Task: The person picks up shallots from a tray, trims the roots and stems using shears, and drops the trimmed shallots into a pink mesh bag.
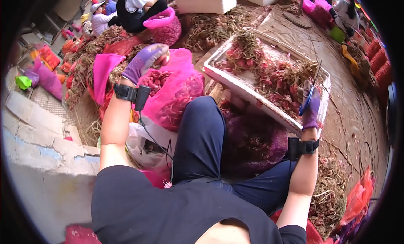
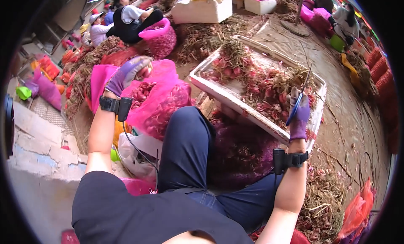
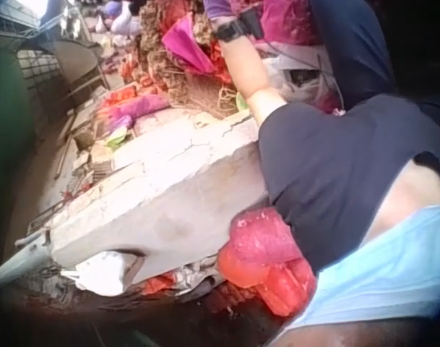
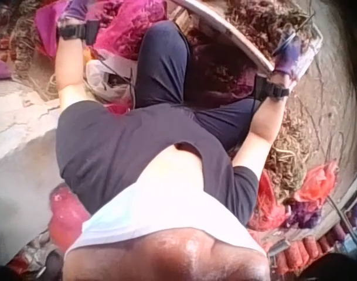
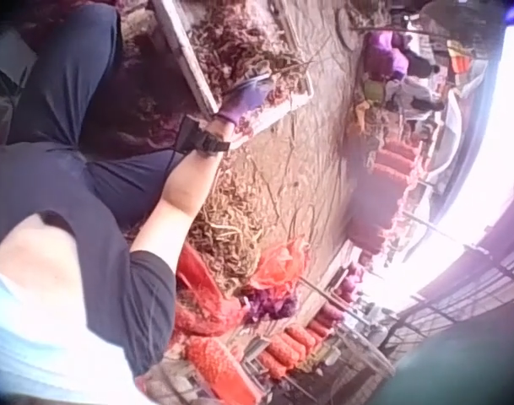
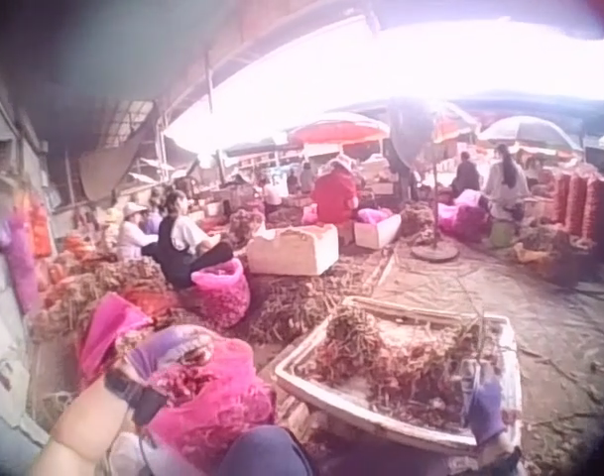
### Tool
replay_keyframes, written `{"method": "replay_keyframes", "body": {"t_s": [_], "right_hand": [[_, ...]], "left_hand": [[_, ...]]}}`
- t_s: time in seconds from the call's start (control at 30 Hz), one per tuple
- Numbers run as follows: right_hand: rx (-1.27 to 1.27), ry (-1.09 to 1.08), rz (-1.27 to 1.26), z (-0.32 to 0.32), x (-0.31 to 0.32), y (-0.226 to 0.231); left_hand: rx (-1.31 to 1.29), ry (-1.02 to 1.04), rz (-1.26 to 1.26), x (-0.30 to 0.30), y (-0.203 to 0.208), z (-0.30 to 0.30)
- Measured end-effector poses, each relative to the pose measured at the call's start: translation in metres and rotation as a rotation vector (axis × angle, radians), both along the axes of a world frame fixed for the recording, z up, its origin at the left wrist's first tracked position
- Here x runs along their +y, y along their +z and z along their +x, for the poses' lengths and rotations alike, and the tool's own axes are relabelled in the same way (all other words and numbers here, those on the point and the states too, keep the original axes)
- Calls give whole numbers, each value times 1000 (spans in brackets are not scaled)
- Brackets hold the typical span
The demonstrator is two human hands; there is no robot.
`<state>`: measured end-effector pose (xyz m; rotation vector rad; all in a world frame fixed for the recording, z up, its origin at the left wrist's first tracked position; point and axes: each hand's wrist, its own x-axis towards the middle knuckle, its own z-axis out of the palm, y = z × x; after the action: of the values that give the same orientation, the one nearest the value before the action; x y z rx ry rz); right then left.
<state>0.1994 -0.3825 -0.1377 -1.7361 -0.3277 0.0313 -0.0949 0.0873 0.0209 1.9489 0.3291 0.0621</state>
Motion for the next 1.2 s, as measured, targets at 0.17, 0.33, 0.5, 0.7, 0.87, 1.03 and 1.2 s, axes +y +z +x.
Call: {"method": "replay_keyframes", "body": {"t_s": [0.17, 0.33, 0.5, 0.7, 0.87, 1.03, 1.2], "right_hand": [[134, -9, -60, -37, 16, 39], [-81, -16, 19, -24, -7, 12], [-163, -41, -18, -33, 4, 13], [-222, -72, -141, -35, 12, 23], [-210, -60, -155, -35, 1, 29], [-78, 14, -41, -53, 20, 44], [-63, -1, -139, -43, -3, 35]], "left_hand": [[-103, 426, 775, 47, -26, -36], [-125, 29, 231, -80, 31, 2], [-442, -464, -153, -227, 54, 12], [-856, -1105, -522, -299, 35, 49], [-844, -1105, -580, -323, 12, 63], [-831, -1056, -577, -338, -4, 65], [-804, -1025, -621, -355, -19, 54]]}}
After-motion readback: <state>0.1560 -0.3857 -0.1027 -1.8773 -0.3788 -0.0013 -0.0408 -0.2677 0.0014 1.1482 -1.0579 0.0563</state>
